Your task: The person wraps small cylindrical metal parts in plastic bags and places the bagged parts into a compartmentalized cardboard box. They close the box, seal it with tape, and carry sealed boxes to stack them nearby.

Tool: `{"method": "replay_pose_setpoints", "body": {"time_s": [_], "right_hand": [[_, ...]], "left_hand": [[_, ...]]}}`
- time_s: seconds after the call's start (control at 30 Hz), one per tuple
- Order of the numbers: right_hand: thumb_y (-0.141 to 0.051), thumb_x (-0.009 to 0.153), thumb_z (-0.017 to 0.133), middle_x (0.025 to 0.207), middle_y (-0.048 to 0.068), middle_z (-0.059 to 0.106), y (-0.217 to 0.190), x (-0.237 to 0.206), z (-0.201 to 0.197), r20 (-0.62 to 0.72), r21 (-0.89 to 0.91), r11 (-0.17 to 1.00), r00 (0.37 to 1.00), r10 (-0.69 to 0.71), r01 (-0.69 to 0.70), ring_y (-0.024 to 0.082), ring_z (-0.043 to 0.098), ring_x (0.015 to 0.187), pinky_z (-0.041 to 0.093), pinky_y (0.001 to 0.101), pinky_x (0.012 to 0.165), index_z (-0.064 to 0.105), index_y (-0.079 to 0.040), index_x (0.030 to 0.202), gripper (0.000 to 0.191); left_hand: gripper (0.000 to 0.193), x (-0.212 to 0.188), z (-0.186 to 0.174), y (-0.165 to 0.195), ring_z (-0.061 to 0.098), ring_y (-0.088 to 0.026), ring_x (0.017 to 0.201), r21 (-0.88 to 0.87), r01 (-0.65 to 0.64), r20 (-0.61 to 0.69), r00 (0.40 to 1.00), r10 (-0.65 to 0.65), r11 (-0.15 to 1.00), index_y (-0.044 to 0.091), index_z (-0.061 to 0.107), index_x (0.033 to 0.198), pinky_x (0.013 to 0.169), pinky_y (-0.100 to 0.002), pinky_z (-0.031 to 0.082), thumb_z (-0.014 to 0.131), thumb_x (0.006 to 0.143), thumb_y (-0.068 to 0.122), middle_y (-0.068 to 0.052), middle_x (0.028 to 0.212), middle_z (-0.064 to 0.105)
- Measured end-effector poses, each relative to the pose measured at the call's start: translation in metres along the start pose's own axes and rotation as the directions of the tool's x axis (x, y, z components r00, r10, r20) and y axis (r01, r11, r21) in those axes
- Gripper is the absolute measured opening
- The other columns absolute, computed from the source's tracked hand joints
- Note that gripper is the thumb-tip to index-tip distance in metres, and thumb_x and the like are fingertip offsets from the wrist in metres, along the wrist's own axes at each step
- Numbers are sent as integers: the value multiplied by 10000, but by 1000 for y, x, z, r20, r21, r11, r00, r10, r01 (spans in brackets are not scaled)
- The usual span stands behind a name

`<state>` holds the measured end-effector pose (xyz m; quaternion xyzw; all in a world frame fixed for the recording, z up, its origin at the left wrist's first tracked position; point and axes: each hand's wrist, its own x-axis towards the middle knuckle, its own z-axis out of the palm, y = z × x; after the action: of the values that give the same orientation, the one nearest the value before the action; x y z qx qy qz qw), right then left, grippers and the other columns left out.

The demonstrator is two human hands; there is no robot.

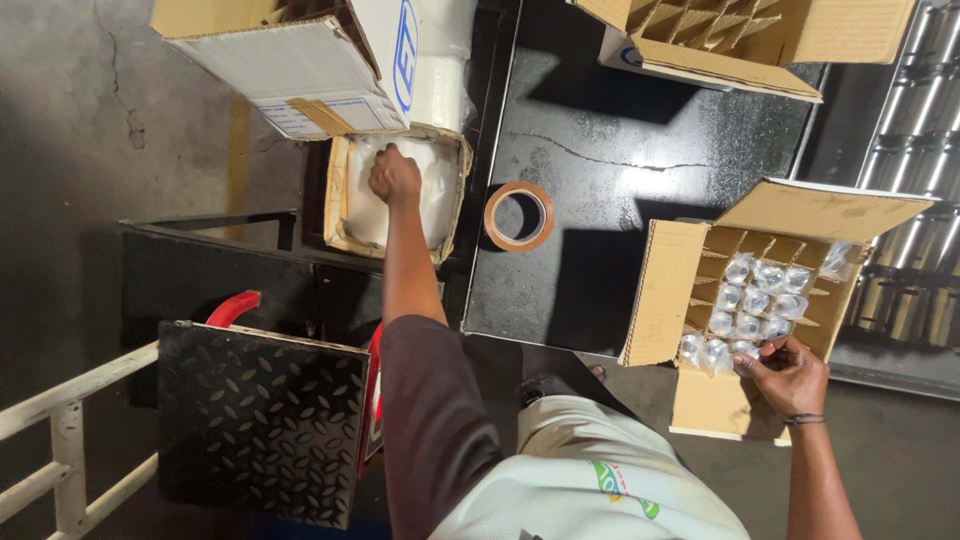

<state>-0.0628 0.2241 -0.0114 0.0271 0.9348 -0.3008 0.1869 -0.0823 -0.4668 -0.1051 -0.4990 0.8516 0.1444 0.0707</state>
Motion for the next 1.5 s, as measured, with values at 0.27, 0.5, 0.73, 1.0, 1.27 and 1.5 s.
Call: {"method": "replay_pose_setpoints", "body": {"time_s": [0.27, 0.5, 0.73, 1.0, 1.27, 1.5], "right_hand": [[-155, 775, 915, 757, 52, 673, -3, -1, 1, -10, 35, 999, 999, -32, 32, 86, 567, 737, 515, 275, 663, 605, 2, 825, 350], [-147, 775, 922, 747, 64, 668, 2, 2, 0, 4, -11, 1000, 1000, 0, 0, 99, 558, 726, 510, 289, 650, 605, -10, 860, 356], [-140, 770, 900, 779, 48, 666, 4, 4, 2, 6, 76, 997, 1000, -29, 29, 87, 572, 748, 530, 277, 677, 589, -12, 855, 346], [-199, 711, 945, 770, 75, 690, 0, 11, 2, -18, -139, 988, 997, -73, 70, 103, 602, 730, 537, 285, 702, 630, -7, 791, 378], [-236, 765, 916, 765, 67, 694, 5, 11, 5, -6, -14, 997, 997, -80, 80, 97, 574, 715, 533, 294, 670, 614, -5, 836, 387], [-284, 789, 918, 736, 82, 710, -5, 10, 5, -19, -109, 986, 991, -132, 129, 126, 614, 701, 537, 310, 675, 644, -8, 866, 396]], "left_hand": [[418, -7, -30, -13, 661, -366, 1105, -327, 204, 53, 979, -197, 923, 137, 688, 1189, 897, -481, 532, 809, 794, 196, -151, 1177, 708], [431, -2, -15, -10, 661, -365, 1115, -176, 163, 70, 986, -153, 971, 84, 708, 1156, 941, -453, 528, 825, 756, 195, -168, 1180, 703], [411, -5, -18, -17, 689, -368, 1038, -249, 150, 3, 988, -154, 957, 107, 723, 1201, 890, -476, 546, 764, 815, 242, -177, 1159, 727], [309, -25, -23, -11, 711, -359, 856, -175, -21, -181, 983, -11, 984, 114, 721, 1116, 689, -462, 561, 682, 810, 101, -138, 1191, 684], [210, -35, -27, -13, 683, -403, 862, -381, 46, -182, 976, -123, 923, 74, 715, 848, 713, -551, 511, 759, 758, 259, -151, 858, 732], [320, -61, -63, -7, 643, -410, 766, -634, 98, -127, 965, -228, 767, 8, 647, 760, 686, -543, 487, 763, 741, 306, -170, 771, 684]]}}
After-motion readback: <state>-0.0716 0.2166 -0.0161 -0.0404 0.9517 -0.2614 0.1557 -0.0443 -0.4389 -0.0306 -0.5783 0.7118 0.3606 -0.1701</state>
